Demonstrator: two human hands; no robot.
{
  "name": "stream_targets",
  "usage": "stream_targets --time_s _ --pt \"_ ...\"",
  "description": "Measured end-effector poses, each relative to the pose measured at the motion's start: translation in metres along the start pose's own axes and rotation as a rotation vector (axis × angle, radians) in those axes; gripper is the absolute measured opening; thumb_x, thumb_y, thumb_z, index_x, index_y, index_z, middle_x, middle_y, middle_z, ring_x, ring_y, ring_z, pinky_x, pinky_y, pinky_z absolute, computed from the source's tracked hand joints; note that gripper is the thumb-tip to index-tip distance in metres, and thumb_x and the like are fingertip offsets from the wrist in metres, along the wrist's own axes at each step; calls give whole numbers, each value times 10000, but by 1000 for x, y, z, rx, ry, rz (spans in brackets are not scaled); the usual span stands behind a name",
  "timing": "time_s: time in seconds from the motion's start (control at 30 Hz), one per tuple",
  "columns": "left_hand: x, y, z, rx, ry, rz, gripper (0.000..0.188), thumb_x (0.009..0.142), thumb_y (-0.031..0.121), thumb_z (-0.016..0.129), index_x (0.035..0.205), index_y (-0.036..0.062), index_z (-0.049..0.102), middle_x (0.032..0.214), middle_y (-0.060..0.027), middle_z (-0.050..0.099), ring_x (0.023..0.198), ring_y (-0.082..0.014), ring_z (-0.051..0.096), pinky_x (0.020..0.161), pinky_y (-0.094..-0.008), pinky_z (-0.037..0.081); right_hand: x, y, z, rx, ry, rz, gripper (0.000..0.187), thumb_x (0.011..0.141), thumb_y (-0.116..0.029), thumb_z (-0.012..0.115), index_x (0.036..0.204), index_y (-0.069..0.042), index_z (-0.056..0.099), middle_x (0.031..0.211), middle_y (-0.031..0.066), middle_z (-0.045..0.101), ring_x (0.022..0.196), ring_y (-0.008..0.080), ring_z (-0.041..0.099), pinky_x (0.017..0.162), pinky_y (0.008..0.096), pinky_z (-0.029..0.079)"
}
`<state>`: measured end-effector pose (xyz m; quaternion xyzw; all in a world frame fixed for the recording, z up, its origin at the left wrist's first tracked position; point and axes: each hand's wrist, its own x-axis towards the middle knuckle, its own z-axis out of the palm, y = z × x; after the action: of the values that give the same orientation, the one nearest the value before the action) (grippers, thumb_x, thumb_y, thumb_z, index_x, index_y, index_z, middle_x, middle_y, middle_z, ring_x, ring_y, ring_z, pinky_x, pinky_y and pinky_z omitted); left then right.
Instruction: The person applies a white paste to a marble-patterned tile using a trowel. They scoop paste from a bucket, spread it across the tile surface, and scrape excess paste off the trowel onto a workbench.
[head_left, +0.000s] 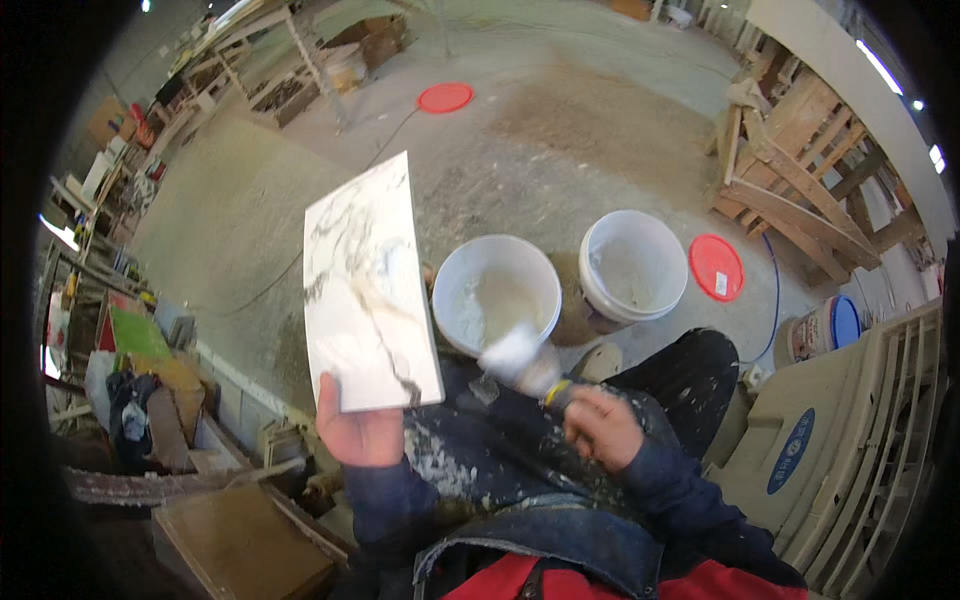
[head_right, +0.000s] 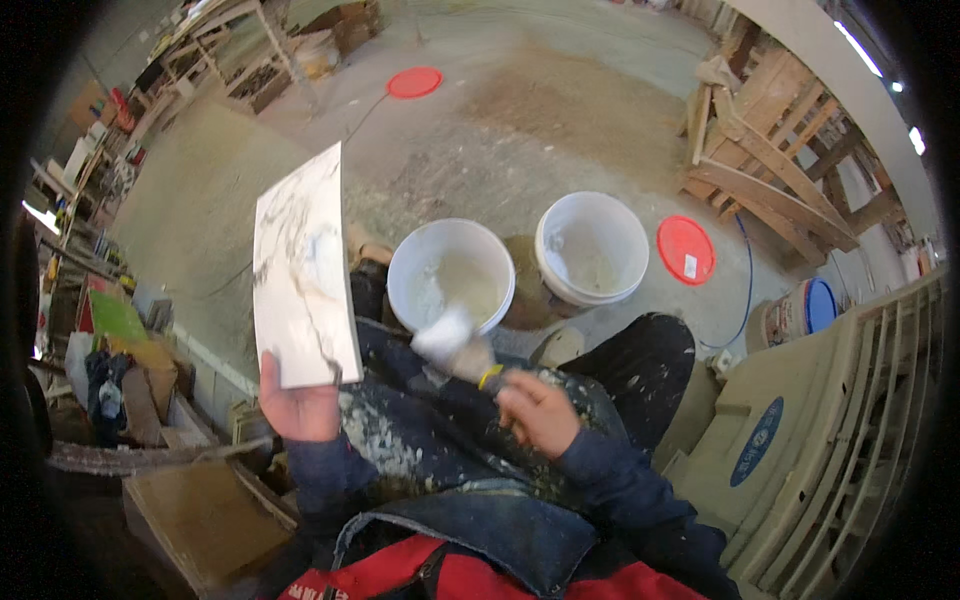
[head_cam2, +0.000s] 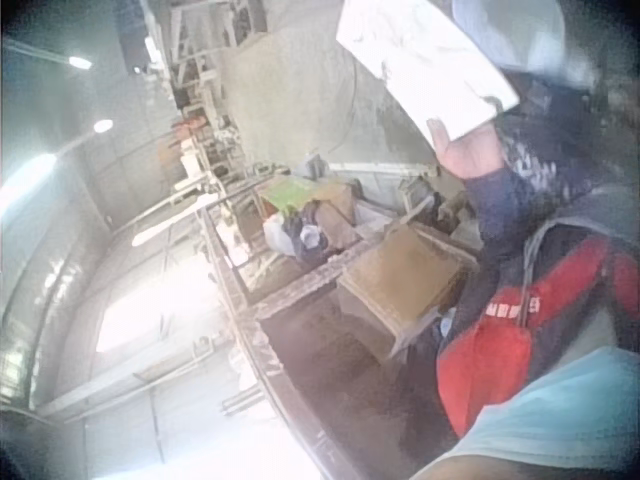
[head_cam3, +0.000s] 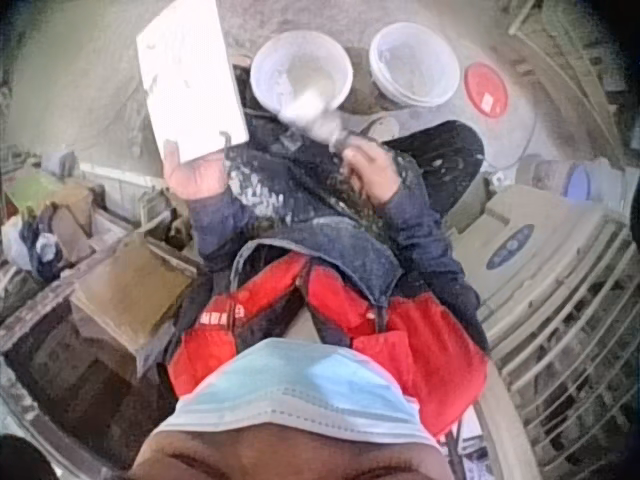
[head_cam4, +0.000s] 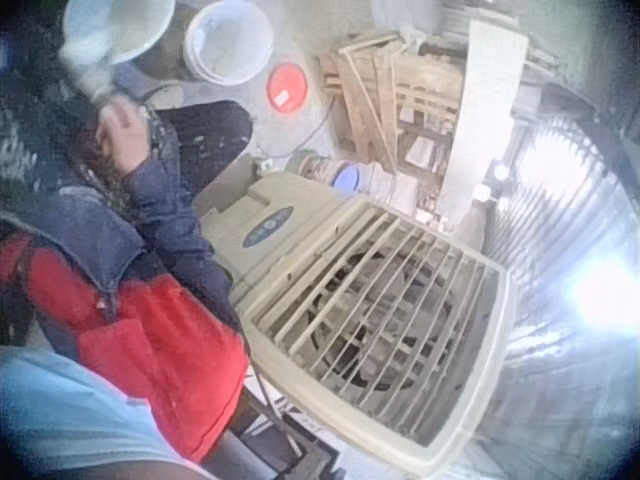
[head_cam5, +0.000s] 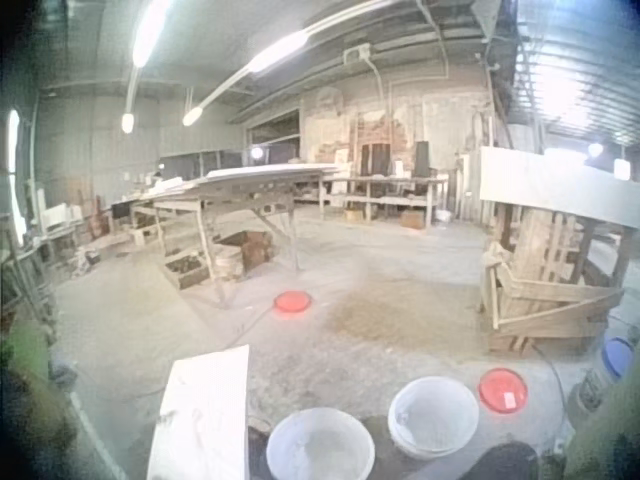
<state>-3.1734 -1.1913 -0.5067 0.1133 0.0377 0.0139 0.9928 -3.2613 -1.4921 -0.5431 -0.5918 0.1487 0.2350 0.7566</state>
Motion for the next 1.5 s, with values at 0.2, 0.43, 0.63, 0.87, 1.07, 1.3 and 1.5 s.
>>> stream_targets --time_s 0.2,0.43,0.63,0.87,1.07,1.3,1.5 --pt "0 -7 -5 102 -2 21 526 1027 181 461 1508 6 343 1532 -180 415 1395 -352 426 1142 -562 355 -25 -37 20 -431 198 -432 411 905 -156 686 1273 15 619 1116 141 707 992 207 678 925 322 504" --pt "-22 -31 -25 218 165 -128 554 991 169 500 1505 23 355 1492 -163 461 1364 -340 460 1118 -530 397 30 -43 15 -634 395 -625 390 907 -196 672 1263 -38 655 1021 187 683 938 313 667 833 363 510" --pt "-13 -43 -51 254 181 -269 552 992 205 501 1502 42 367 1503 -159 453 1358 -352 471 1102 -543 398 58 -65 -40 -331 483 -621 437 896 -167 681 1298 -13 610 875 98 684 789 191 658 726 301 509" --pt "50 -90 -95 229 86 -406 591 1004 226 519 1522 41 301 1529 -194 407 1386 -408 424 1099 -614 392 25 -21 -52 200 332 -20 239 866 -68 656 1081 -28 559 757 60 627 492 119 557 397 236 383" --pt "68 -123 -130 187 211 -405 561 1016 248 534 1505 54 341 1517 -158 431 1393 -384 419 1122 -600 372 26 -9 -46 228 257 138 211 980 -210 571 1133 -65 563 758 43 605 503 113 520 413 249 356" --pt "40 -123 -162 439 571 -602 431 1028 229 506 1375 -14 422 1342 -238 513 1264 -406 504 1062 -570 439 41 -7 -43 165 240 275 232 1009 -224 499 1144 -39 540 777 71 610 493 129 515 392 257 363" --pt "37 -131 -169 480 580 -608 452 1024 275 530 1340 -36 438 1288 -244 528 1202 -411 532 1010 -558 475 60 16 -32 109 232 481 199 994 -223 515 1078 -45 548 789 88 616 483 143 514 368 271 352"
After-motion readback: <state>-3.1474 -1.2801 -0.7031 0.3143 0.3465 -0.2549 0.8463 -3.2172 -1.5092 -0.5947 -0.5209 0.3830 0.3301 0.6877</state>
